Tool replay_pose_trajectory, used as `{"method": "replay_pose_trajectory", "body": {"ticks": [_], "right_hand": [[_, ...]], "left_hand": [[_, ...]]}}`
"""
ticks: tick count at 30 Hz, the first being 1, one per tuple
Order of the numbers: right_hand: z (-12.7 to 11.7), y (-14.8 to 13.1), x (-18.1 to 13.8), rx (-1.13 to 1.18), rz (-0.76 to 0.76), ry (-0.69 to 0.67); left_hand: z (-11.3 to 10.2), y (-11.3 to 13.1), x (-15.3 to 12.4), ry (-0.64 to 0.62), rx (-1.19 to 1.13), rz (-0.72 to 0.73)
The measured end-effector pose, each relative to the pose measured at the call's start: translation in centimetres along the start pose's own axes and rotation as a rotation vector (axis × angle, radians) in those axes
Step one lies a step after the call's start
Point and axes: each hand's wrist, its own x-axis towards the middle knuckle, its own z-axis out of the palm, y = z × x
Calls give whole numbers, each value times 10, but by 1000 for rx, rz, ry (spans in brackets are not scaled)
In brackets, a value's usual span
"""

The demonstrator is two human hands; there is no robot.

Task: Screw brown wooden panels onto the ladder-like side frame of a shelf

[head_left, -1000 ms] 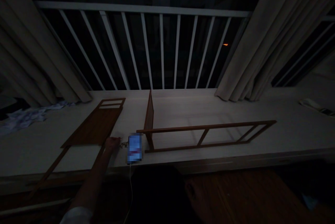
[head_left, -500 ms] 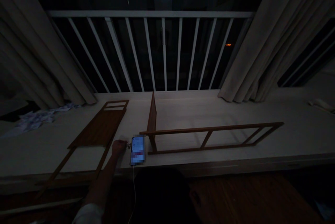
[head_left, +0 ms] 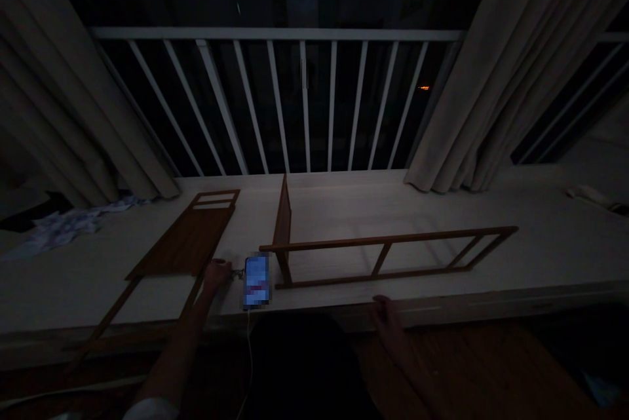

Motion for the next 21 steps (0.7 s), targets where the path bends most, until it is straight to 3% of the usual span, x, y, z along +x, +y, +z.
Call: {"method": "replay_pose_trajectory", "body": {"ticks": [5,10,12,16,21], "right_hand": [[-30,-25,58,5,-160,214],[-38,-42,82,-130,-236,165],[-36,-43,87,-196,-252,136],[-33,-42,94,-270,-297,123],[-28,-37,105,-337,-308,166]], "left_hand": [[-9,24,-5,88,-149,121],[-29,71,-33,217,-529,439],[-43,93,-52,220,-569,543],[-68,124,-91,93,-400,874],[-71,142,-109,-78,-54,1194]]}}
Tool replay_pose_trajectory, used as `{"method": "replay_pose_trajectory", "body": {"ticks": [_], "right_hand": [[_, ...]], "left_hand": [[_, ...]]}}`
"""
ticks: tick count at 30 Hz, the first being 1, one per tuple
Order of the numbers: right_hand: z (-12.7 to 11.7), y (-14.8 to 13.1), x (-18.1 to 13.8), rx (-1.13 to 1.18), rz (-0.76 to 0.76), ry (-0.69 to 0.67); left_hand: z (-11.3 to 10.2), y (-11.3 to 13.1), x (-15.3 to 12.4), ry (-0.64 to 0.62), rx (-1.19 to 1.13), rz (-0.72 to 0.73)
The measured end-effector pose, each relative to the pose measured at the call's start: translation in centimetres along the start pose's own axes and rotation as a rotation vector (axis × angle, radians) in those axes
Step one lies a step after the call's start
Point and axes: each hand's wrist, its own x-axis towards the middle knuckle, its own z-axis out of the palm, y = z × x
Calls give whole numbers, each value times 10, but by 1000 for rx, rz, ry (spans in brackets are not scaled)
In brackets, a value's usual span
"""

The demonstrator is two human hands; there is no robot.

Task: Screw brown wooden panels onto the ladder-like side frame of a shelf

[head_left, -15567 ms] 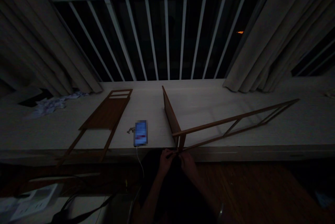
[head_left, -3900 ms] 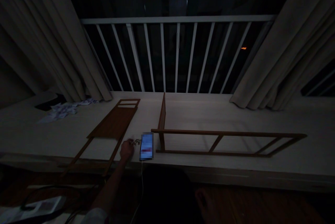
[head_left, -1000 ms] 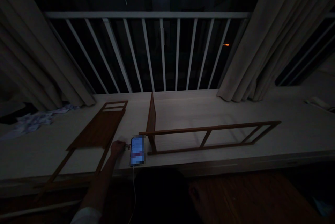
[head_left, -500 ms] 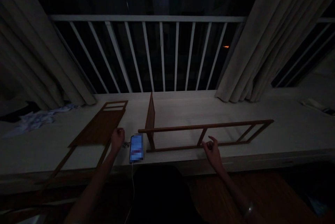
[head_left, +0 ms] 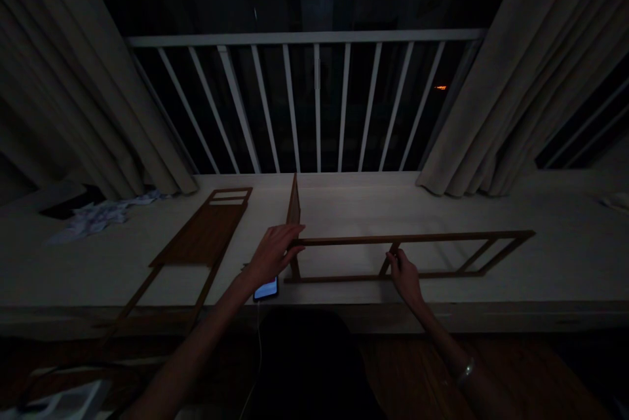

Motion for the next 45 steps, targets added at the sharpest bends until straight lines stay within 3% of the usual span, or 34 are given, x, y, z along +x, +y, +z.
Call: {"method": "replay_pose_trajectory", "body": {"ticks": [11,23,45], "right_hand": [[26,-1,25,-8,29,-3],[60,-17,48,-43,50,-9],[51,-28,34,80,87,-6]], "left_hand": [[14,-48,34,-197,42,48],[20,-97,58,-153,97,-14],[21,-98,55,-130,-13,-51]]}}
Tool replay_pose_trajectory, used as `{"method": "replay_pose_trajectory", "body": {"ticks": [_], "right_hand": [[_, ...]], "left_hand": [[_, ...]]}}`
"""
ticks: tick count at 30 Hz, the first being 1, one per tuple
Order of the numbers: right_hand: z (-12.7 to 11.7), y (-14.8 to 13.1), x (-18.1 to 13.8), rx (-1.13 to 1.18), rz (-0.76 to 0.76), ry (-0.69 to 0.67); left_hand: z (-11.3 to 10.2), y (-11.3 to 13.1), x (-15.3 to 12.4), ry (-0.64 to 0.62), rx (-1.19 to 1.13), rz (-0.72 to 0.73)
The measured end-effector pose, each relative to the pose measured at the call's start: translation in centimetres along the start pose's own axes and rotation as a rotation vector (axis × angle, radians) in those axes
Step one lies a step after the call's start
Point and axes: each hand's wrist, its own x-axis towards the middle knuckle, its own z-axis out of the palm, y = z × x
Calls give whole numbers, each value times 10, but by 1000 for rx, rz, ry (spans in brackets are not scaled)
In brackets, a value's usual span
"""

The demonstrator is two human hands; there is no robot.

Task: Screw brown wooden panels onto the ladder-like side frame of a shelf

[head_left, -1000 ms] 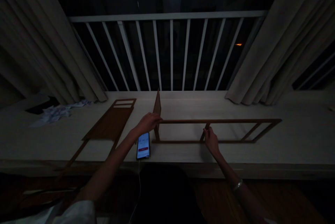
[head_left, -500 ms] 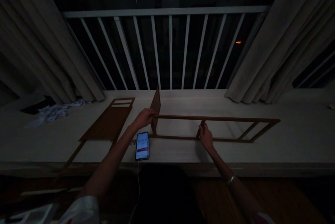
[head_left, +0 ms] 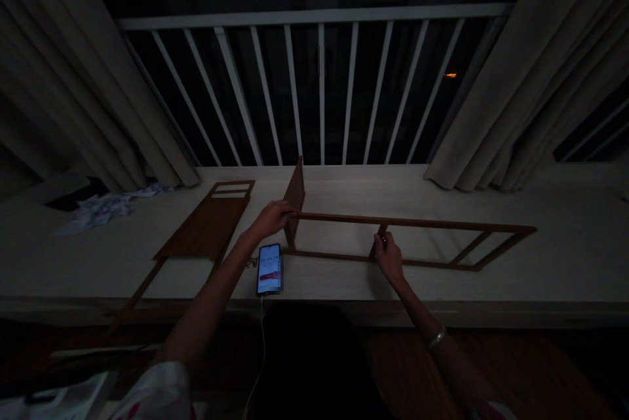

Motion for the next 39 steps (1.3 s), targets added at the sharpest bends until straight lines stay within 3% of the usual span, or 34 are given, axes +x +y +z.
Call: {"method": "replay_pose_trajectory", "body": {"ticks": [5,9,12,18,21,24,28,34,39], "right_hand": [[-2,1,-12,134,-8,28],[1,7,-38,202,-28,54],[9,17,-59,175,-21,23],[27,45,-88,127,-3,-163],[34,51,-95,80,4,-226],[42,49,-99,53,-3,-246],[57,38,-103,86,-57,-254],[83,13,-107,114,-182,-345],[100,-9,-108,115,-332,-397]], "left_hand": [[-16,12,-1,-58,24,63],[-23,19,-15,104,-67,15],[-19,11,-36,279,-186,-113],[-2,-27,-97,611,-317,-491],[11,-36,-127,682,-364,-632],[35,-24,-147,586,-411,-673],[82,15,-151,358,-483,-612],[147,69,-126,37,-440,-393],[173,82,-106,-30,-389,-289]]}}
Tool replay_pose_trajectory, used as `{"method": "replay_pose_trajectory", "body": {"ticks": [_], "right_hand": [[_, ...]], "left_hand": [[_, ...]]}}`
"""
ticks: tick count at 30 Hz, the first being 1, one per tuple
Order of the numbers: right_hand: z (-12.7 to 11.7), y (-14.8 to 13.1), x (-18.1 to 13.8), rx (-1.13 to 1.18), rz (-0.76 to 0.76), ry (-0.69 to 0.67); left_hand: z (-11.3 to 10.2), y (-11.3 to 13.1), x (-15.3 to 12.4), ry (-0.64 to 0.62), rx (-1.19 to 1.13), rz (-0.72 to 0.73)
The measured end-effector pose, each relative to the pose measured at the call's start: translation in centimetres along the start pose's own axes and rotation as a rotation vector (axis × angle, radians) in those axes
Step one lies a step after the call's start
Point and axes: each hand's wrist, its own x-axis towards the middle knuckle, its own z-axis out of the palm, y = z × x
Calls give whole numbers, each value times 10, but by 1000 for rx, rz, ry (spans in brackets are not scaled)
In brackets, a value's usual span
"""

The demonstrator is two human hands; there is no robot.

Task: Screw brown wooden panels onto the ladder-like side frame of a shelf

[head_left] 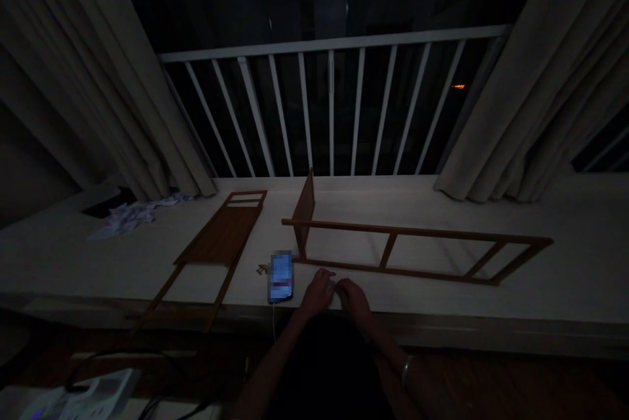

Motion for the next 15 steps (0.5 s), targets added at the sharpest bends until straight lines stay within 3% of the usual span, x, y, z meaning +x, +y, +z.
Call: {"method": "replay_pose_trajectory", "body": {"ticks": [6,15], "right_hand": [[6,0,9,-70,-14,5],[11,12,27,-18,-36,4]], "left_hand": [[11,-16,8,10,10,-18],[9,-37,13,73,-5,13]]}}
